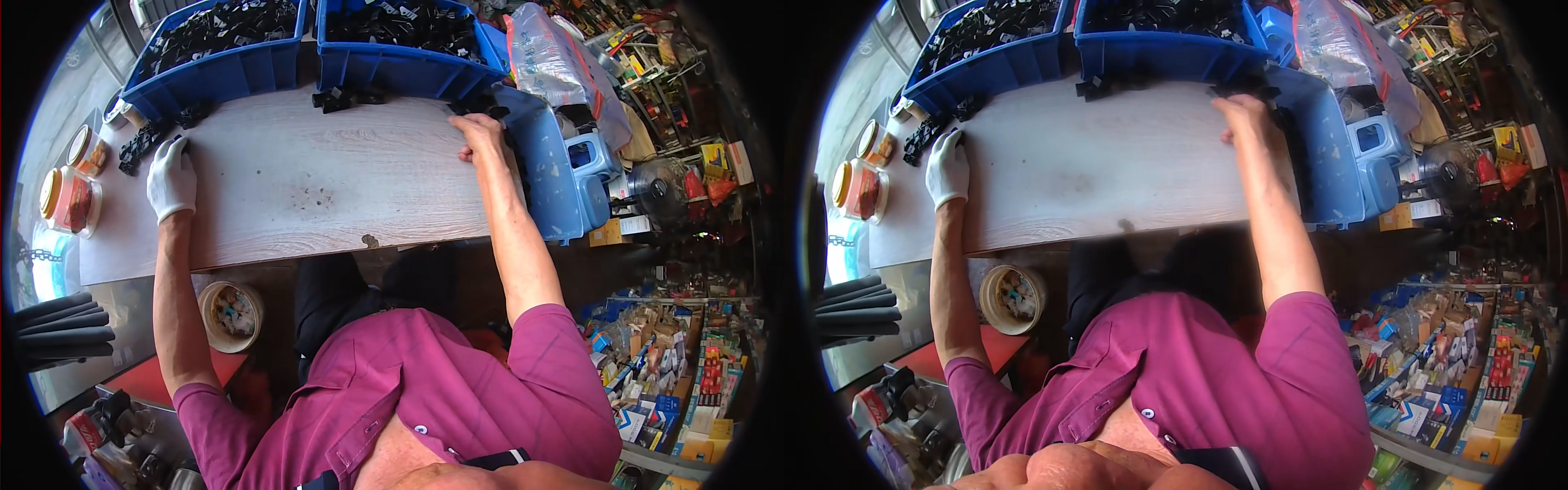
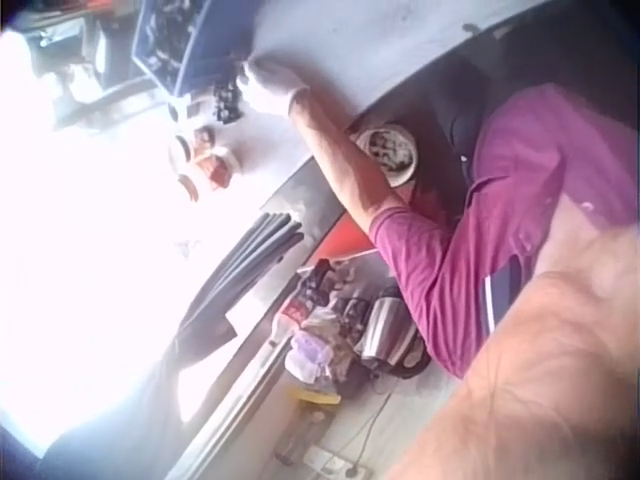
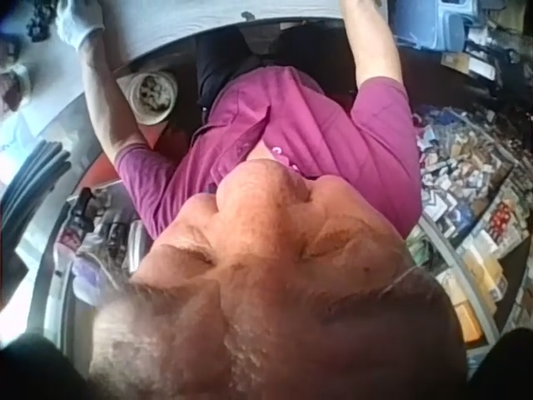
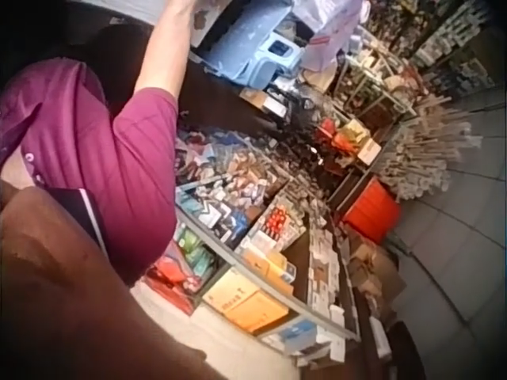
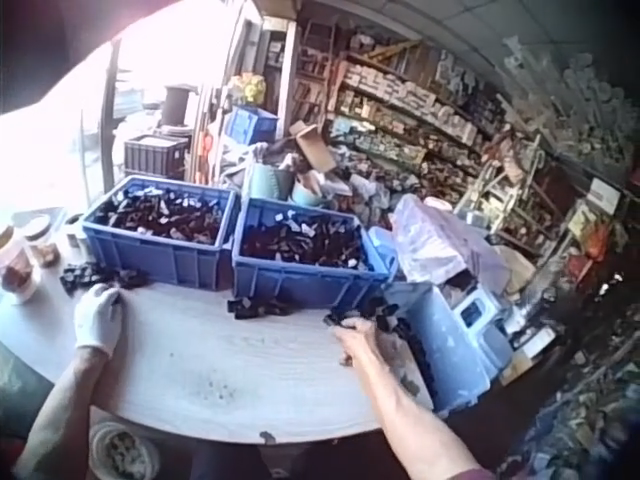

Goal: Sorting small black plastic components on a workbench into storage bins.

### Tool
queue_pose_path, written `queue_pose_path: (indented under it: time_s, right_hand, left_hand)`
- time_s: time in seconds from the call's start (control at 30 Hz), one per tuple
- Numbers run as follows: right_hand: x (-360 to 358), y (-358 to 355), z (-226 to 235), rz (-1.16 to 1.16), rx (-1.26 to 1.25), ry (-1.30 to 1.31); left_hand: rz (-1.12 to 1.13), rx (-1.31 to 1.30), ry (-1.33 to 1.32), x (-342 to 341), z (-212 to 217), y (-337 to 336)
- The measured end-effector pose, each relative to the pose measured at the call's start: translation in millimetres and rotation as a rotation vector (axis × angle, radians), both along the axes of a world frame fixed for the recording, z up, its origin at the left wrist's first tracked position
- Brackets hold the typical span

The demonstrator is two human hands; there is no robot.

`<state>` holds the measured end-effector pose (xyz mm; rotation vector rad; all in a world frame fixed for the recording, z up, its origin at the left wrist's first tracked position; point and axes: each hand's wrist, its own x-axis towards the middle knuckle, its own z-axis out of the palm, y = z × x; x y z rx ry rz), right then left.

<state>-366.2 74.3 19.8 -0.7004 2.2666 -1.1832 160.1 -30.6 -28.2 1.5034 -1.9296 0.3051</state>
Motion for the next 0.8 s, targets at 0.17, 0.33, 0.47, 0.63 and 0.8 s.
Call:
queue_pose_path:
  time_s: [0.17, 0.33, 0.47, 0.63, 0.8]
  right_hand:
    - [-70.1, 12.9, 1.0, -0.270, 0.015, 0.034]
    - [-122.9, 27.5, -3.2, -0.446, -0.058, -0.105]
    - [-105.6, 15.9, 1.9, -0.330, -0.075, -0.092]
    - [-74.9, -14.3, 7.8, -0.069, -0.058, 0.061]
    - [-78.7, -36.6, 6.5, 0.050, 0.047, 0.161]
  left_hand:
    - [-0.075, -0.074, 0.064, 2.6, -1.6, 4.1]
    - [-0.016, -0.011, 0.090, -10.5, 5.9, 5.6]
    - [0.043, -0.023, 0.005, 0.4, -2.8, 2.0]
    - [-0.031, -0.003, 0.114, 18.5, -20.5, 2.4]
    - [-0.085, 0.016, 0.256, 3.6, -16.5, 12.1]
